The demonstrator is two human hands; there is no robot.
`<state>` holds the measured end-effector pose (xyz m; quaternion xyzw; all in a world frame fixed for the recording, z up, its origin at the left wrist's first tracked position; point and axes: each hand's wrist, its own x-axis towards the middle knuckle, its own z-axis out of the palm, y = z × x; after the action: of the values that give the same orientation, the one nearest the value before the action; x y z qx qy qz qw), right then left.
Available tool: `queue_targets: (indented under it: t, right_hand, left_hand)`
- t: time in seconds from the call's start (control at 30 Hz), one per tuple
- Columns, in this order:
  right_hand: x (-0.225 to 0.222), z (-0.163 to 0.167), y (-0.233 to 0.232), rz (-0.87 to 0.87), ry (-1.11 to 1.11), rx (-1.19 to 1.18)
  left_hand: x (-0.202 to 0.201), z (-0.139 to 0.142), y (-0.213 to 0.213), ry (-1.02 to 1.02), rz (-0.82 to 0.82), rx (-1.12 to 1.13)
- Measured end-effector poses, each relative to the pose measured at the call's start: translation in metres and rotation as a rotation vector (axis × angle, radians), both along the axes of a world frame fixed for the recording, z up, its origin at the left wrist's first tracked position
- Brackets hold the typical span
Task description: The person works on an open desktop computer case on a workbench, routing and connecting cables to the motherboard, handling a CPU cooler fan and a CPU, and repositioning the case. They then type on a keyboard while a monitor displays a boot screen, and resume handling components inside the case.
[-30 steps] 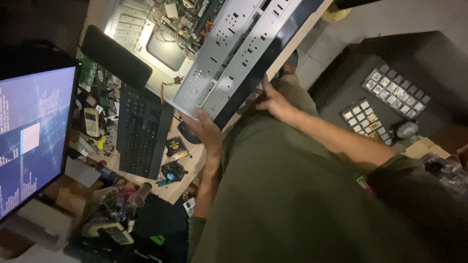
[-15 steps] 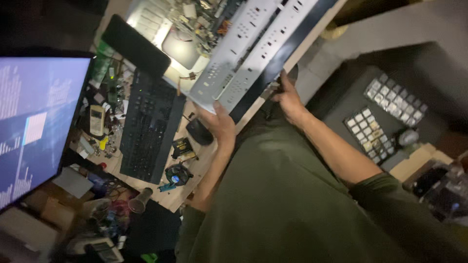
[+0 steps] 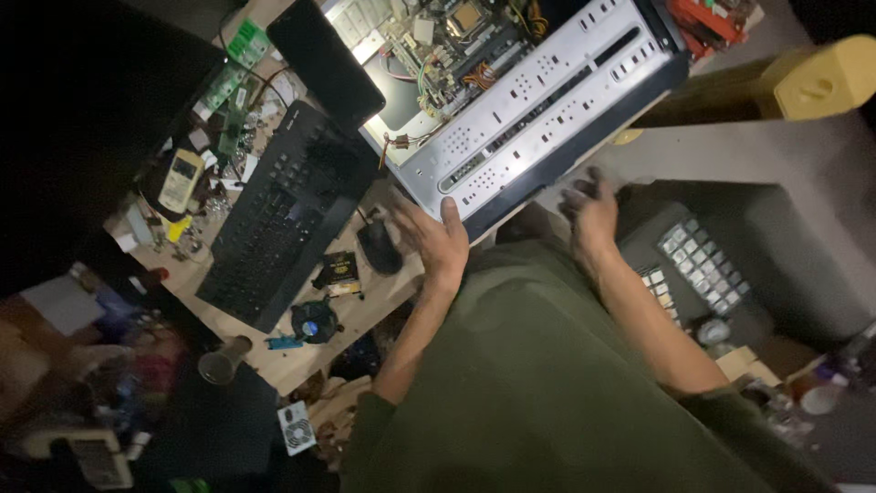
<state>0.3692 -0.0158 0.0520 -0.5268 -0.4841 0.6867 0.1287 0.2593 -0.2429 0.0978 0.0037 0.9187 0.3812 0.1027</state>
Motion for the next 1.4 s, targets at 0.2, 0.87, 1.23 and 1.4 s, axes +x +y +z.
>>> queue_targets:
  t: [0.2,0.87,1.23,1.4]
  right_hand:
    - [0.008,0.037,0.060,0.249,0.116,0.779]
    - [-0.151,0.067,0.178,0.719,-0.110,1.161]
    - [-0.155,0.065,0.180,0.743,-0.105,1.134]
    - [-0.156,0.067,0.180,0.713,-0.120,1.134]
  left_hand:
    - [-0.058,0.038,0.017,0.428,-0.333,0.095]
    - [-0.260,-0.062,0.171,-0.265,-0.662,-0.405]
    - [-0.253,-0.053,0.187,-0.222,-0.573,-0.462]
    - [-0.249,-0.061,0.195,-0.145,-0.540,-0.459]
